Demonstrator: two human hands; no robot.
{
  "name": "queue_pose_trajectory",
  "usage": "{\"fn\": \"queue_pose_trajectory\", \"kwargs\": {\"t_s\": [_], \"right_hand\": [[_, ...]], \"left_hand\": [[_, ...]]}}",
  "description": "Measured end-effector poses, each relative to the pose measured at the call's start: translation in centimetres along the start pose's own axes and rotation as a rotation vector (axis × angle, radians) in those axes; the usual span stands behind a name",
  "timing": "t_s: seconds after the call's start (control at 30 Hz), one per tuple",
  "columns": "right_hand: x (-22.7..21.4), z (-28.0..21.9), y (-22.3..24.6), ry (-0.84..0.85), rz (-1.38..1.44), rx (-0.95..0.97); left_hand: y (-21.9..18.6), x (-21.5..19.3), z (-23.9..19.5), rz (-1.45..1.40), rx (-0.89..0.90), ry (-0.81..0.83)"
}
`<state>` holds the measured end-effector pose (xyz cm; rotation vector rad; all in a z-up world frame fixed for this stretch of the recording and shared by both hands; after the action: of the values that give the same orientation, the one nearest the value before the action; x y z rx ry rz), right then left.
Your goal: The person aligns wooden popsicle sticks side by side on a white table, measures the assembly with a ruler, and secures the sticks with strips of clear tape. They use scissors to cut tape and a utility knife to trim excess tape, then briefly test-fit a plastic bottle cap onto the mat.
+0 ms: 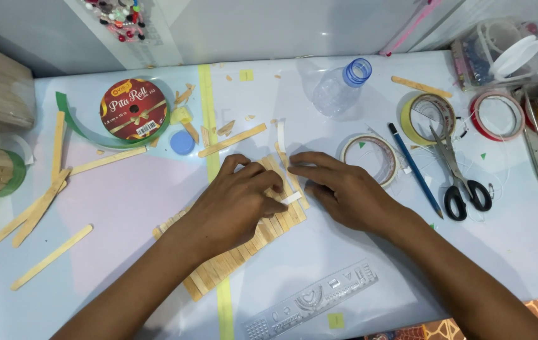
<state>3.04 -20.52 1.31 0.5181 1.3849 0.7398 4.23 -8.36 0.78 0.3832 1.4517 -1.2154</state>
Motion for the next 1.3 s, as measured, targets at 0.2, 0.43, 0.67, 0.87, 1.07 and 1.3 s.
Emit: {"fn": "queue_pose_trajectory", "kwargs": {"t_s": [0.2,0.43,0.67,0.87,1.07,1.3], "right_hand": [[0.7,0.4,-0.3,0.088,-0.075,-0.031],[0.8,0.7,-0.2,0.128,-0.136,-0.039],[0.5,0.8,-0.5,0.075,-0.056,-0.137],[0.6,1.1,-0.1,0.113,0.015,-0.170],[1.4,0.8,-1.7,0.204,-0.050,-0.153],[1.3,0.8,-2.1,0.212,-0.046,-0.091]], "left_hand": [[0.6,0.7,0.0,-0.011,-0.017,0.031],[0.4,0.5,-0.4,-0.021,-0.038,0.087],[0.9,0.8,0.2,-0.026,0.025,0.004],[0.6,-0.3,0.9,-0.135,0.093,-0.162],[1.3,1.0,0.6,-0.131,0.086,-0.137],[1.0,0.5,0.7,-0.132,0.085,-0.135]]}}
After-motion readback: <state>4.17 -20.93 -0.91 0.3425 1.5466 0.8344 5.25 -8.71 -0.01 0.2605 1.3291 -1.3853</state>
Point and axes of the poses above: each hand's wrist, its own z-axis towards the middle knuckle, its own x-axis out of the palm, y = z × x, the point moved 9 cm from there along z, towards the middle knuckle, and after that the axes turned 13 degrees about -y, right-handed, at the moved point
